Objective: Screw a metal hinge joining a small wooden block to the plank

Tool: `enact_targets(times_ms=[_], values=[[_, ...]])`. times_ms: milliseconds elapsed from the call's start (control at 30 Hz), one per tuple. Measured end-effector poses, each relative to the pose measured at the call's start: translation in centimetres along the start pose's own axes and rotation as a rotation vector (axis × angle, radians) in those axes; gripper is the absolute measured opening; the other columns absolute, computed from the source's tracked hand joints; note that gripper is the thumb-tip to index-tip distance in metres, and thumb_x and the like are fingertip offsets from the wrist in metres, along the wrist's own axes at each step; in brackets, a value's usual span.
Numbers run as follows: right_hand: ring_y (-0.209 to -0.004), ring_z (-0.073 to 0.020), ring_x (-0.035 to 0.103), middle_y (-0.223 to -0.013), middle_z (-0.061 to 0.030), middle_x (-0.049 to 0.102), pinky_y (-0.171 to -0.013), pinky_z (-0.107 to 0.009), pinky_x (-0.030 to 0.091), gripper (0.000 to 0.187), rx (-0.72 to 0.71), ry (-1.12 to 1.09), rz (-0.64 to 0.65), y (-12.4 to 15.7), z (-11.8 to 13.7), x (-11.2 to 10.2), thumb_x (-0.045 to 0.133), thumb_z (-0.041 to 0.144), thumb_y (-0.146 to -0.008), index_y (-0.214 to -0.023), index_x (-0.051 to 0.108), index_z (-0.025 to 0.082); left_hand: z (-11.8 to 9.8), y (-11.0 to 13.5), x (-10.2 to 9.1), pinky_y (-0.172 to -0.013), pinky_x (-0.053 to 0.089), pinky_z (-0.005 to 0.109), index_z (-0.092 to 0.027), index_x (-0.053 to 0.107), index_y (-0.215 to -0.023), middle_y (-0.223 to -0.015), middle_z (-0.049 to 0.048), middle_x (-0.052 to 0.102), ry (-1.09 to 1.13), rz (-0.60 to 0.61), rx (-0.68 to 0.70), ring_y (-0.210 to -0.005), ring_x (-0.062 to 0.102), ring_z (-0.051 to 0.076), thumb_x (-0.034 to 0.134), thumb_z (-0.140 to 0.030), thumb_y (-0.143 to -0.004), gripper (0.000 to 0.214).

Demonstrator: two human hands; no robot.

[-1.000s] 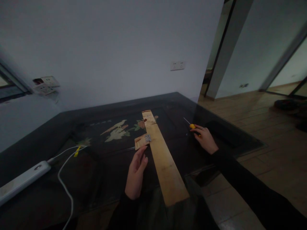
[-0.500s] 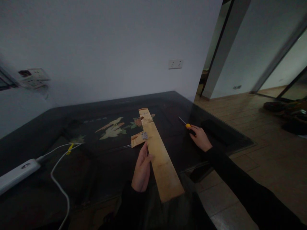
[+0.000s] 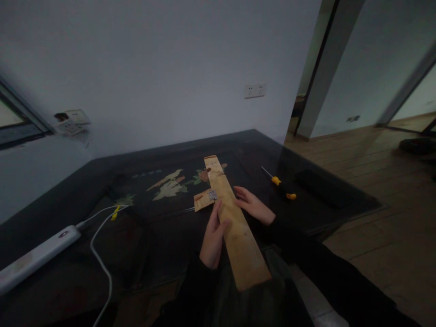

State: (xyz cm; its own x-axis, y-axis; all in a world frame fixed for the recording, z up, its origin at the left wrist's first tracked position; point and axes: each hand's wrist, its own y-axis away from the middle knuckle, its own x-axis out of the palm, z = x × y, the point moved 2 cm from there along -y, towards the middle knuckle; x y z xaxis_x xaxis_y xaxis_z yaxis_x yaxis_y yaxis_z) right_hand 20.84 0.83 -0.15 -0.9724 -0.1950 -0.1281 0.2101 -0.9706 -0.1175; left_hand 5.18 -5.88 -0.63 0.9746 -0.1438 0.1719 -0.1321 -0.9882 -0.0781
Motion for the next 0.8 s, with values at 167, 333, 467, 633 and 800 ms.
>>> enact_targets(times_ms=[167,333,467,633,800], values=[[-0.124,-0.0224,0.05,-0.134,-0.0131,0.049,-0.108,-0.042,0.037,0.055,-0.024,-0.047,0.001,-0.2,-0.2,1.3,0.06,0.033,-0.077,-0.127,0.042,0.018,0.2,-0.5,0.6,-0.112,0.031,0.038,-0.024,0.042,-0.136,-0.15,0.0059,0.033,0.064,0.014,-0.007,-0.138,0.03,0.023,0.056,-0.023,-0.08,0.057],[-0.122,-0.0218,0.05,-0.131,-0.0105,0.052,-0.11,-0.043,0.033,0.051,-0.044,0.073,-0.066,0.1,-0.4,-0.2,0.06,0.03,-0.076,-0.124,0.047,0.019,0.5,-1.2,1.8,-0.113,0.03,0.038,-0.025,0.047,-0.132,-0.15,0.0039,0.032,-0.026,0.062,-0.013,-0.14,0.026,0.023,0.056,-0.014,-0.075,0.058],[-0.122,-0.0223,0.05,-0.129,-0.0099,0.054,-0.109,-0.043,0.033,0.049,-0.044,0.101,-0.076,-0.1,-0.8,-2.2,0.06,0.029,-0.075,-0.122,0.05,0.018,0.2,-1.8,3.0,-0.113,0.03,0.037,-0.025,0.049,-0.129,-0.146,0.0038,0.04,0.011,0.156,-0.028,-0.137,0.033,0.022,0.053,-0.006,-0.07,0.062],[-0.12,-0.0245,0.052,-0.129,-0.0119,0.055,-0.109,-0.044,0.033,0.051,0.014,0.192,-0.116,0.3,-0.6,-4.0,0.061,0.031,-0.074,-0.122,0.051,0.016,0.0,-2.9,4.5,-0.112,0.031,0.04,-0.02,0.055,-0.114,-0.129,0.0056,0.056,0.04,0.181,-0.031,-0.129,0.045,0.022,0.049,0.001,-0.063,0.056],[-0.127,-0.0252,0.047,-0.136,-0.0137,0.049,-0.11,-0.044,0.031,0.057,0.012,0.269,-0.149,0.5,-1.0,-5.2,0.061,0.033,-0.074,-0.127,0.049,0.015,0.4,-4.2,5.4,-0.111,0.033,0.039,-0.018,0.058,-0.103,-0.128,0.006,0.056,0.04,0.215,-0.009,-0.126,0.048,0.021,0.048,0.002,-0.062,0.047]])
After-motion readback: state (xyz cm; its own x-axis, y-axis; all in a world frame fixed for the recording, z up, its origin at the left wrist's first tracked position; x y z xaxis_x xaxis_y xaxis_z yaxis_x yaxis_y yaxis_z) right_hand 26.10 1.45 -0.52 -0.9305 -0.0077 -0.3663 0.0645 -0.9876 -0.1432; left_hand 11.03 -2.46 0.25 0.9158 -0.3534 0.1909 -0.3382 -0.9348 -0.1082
